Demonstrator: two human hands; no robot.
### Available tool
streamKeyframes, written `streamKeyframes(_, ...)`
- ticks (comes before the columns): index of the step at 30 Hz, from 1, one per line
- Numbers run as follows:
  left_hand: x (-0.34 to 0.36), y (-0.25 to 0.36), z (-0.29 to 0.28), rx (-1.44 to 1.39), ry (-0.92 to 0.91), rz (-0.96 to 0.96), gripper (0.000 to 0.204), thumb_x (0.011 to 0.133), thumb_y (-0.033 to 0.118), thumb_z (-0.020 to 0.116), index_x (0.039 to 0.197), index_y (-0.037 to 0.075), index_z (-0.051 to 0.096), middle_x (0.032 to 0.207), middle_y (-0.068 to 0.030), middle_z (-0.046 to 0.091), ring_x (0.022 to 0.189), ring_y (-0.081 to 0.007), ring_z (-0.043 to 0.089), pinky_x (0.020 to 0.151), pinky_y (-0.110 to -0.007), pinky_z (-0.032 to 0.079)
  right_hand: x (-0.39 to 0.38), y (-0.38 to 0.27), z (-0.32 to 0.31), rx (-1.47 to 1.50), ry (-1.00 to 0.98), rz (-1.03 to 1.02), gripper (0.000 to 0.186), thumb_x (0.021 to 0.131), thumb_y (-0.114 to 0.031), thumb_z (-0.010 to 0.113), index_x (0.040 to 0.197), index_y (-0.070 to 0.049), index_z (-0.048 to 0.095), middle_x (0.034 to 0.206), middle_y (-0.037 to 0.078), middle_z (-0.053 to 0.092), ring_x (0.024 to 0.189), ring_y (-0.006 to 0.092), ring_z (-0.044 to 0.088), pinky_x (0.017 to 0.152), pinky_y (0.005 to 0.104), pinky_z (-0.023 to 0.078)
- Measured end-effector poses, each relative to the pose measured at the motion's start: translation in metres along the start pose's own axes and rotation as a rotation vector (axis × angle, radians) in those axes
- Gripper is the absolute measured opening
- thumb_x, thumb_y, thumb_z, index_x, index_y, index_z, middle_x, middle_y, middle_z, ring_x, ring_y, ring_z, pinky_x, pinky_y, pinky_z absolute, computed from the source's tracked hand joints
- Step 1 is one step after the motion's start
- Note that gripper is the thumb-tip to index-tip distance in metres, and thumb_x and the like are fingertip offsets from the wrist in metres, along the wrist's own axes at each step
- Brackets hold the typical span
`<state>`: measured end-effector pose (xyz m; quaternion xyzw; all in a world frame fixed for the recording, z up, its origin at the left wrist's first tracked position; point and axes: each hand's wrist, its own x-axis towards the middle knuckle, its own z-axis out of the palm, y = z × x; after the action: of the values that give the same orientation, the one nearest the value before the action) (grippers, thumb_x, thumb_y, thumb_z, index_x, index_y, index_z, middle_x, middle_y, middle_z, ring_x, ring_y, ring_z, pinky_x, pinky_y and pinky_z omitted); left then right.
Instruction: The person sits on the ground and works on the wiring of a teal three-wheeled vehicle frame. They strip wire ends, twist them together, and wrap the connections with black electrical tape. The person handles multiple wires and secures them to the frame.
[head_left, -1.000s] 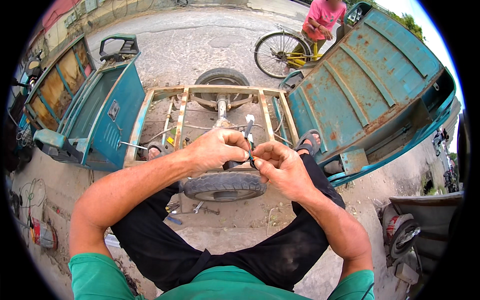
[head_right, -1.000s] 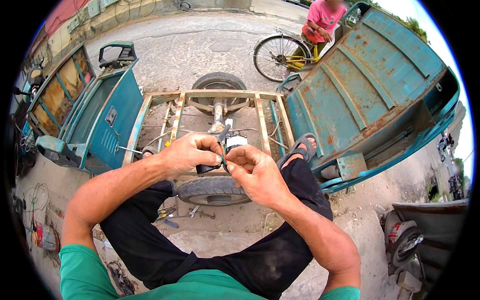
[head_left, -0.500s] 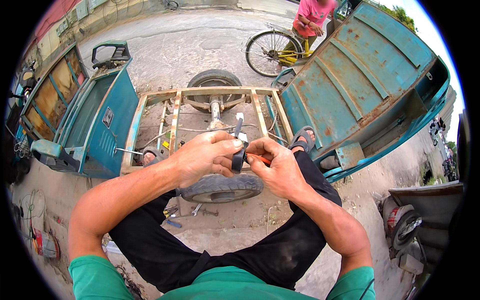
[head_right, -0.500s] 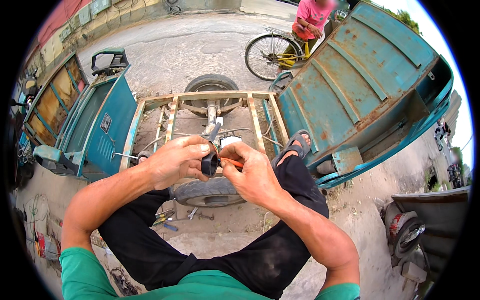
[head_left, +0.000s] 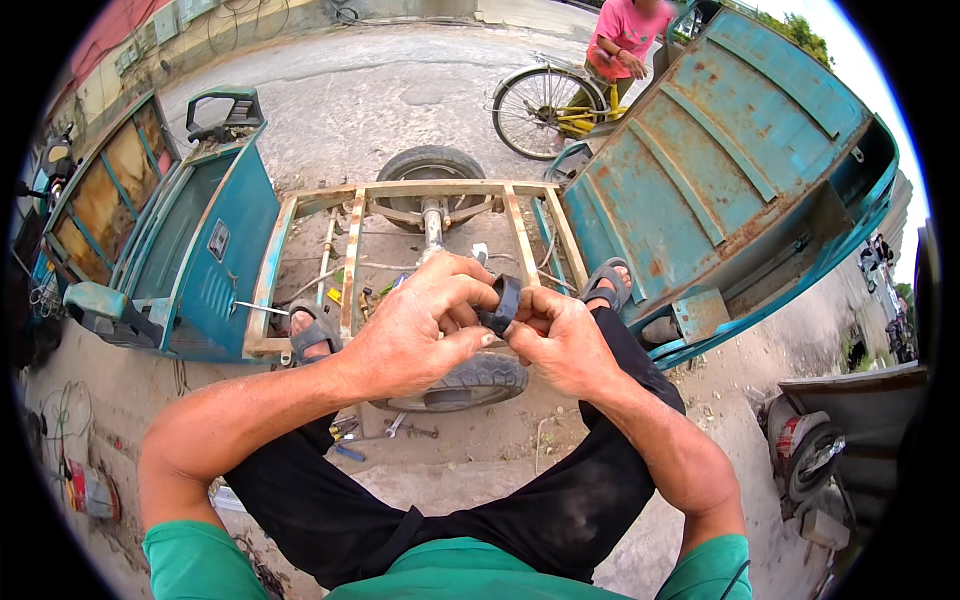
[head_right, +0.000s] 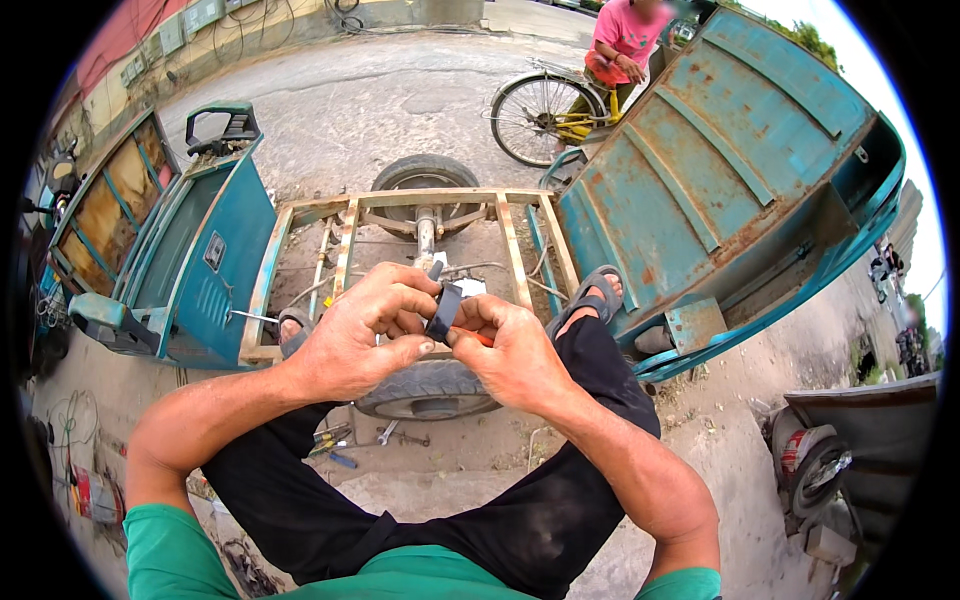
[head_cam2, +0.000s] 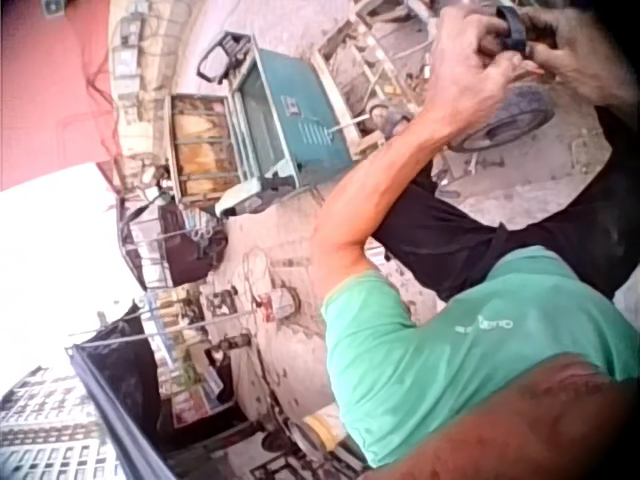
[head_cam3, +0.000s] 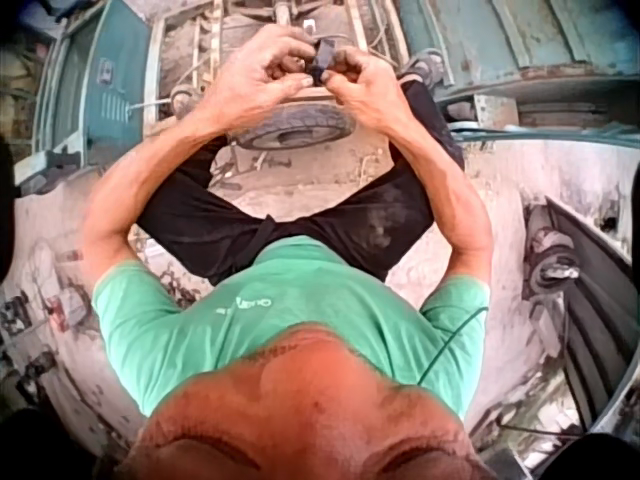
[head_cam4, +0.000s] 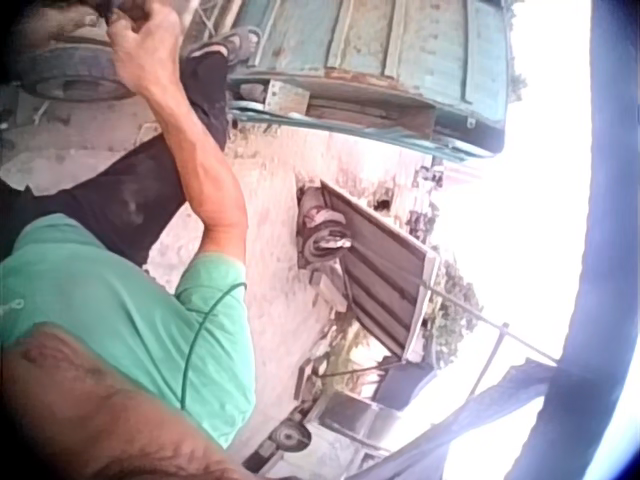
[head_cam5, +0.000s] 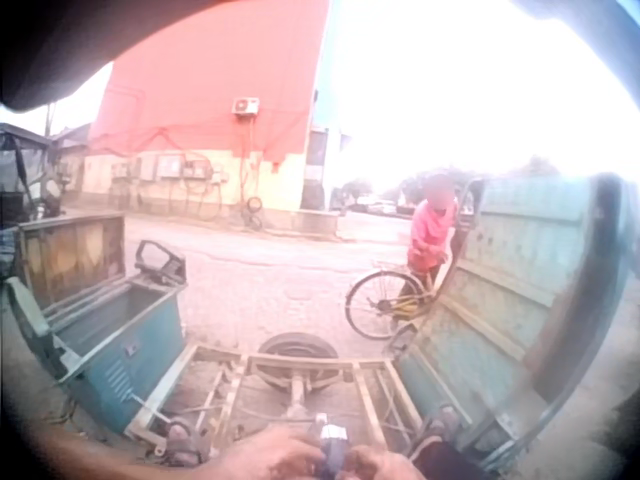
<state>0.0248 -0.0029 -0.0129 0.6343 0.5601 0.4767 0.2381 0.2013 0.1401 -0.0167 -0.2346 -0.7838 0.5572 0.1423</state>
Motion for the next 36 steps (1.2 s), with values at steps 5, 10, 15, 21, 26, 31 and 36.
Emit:
streamKeyframes(5,0.008,-0.022,0.003,-0.001,0.009,0.116,0.028,0.095,0.009,0.069,0.123,0.005,0.065,0.131,-0.0117,0.052,0.089,-0.0148,0.063,0.076,-0.031,0.054,-0.004,-0.004,-0.002,0.057,-0.002,0.057,0.022,0.094,-0.010,0.068,0.108,0.007,0.067,0.092,0.005,0.069,0.083,0.0095,0.062,0.073,0.0273,0.052)
streamKeyframes(10,0.011,-0.021,-0.005,0.122,-0.074,0.049,0.026,0.101,0.018,0.064,0.122,0.003,0.067,0.100,-0.0081,0.064,0.080,-0.0133,0.060,0.069,-0.031,0.050,-0.002,0.000,0.000,0.005,0.001,0.033,0.024,0.094,-0.013,0.068,0.106,0.008,0.068,0.090,0.005,0.070,0.081,0.0088,0.062,0.073,0.0278,0.052)
streamKeyframes(15,0.014,-0.022,0.000,0.111,0.052,-0.027,0.020,0.097,0.015,0.069,0.109,-0.001,0.069,0.079,-0.0059,0.065,0.069,-0.0094,0.059,0.060,-0.031,0.049,0.000,0.006,0.004,-0.055,0.020,-0.026,0.022,0.094,-0.012,0.068,0.105,0.007,0.065,0.086,0.004,0.067,0.074,0.0071,0.059,0.066,0.0257,0.051)
streamKeyframes(21,0.016,-0.015,0.000,0.229,0.100,-0.028,0.017,0.092,0.012,0.074,0.099,-0.002,0.069,0.073,-0.0068,0.068,0.064,-0.0083,0.060,0.057,-0.030,0.049,0.000,0.010,0.007,-0.144,0.064,-0.096,0.021,0.093,-0.011,0.068,0.104,0.006,0.064,0.087,0.003,0.066,0.076,0.0057,0.058,0.067,0.0246,0.050)
streamKeyframes(26,0.016,-0.014,0.001,0.235,0.108,-0.127,0.021,0.088,0.014,0.076,0.099,-0.002,0.069,0.075,-0.0094,0.071,0.067,-0.0121,0.065,0.058,-0.032,0.051,-0.001,0.008,0.012,-0.250,0.092,-0.171,0.021,0.093,-0.011,0.068,0.104,0.006,0.064,0.088,0.006,0.067,0.081,0.0084,0.061,0.074,0.0270,0.052)
streamKeyframes(31,0.019,-0.005,-0.006,0.222,0.063,-0.269,0.028,0.084,0.018,0.077,0.101,0.000,0.065,0.075,-0.0101,0.072,0.069,-0.0145,0.067,0.062,-0.034,0.052,-0.002,0.006,0.015,-0.274,0.093,-0.197,0.022,0.092,-0.011,0.068,0.104,0.006,0.064,0.090,0.009,0.068,0.083,0.0113,0.062,0.076,0.0295,0.053)
streamKeyframes(36,0.018,-0.002,-0.006,0.246,0.040,-0.260,0.032,0.084,0.019,0.077,0.105,0.000,0.062,0.075,-0.0104,0.072,0.070,-0.0161,0.066,0.064,-0.036,0.051,-0.003,0.003,0.015,-0.271,0.087,-0.222,0.027,0.089,-0.016,0.070,0.102,0.007,0.065,0.087,0.018,0.072,0.080,0.0243,0.070,0.076,0.0365,0.056)
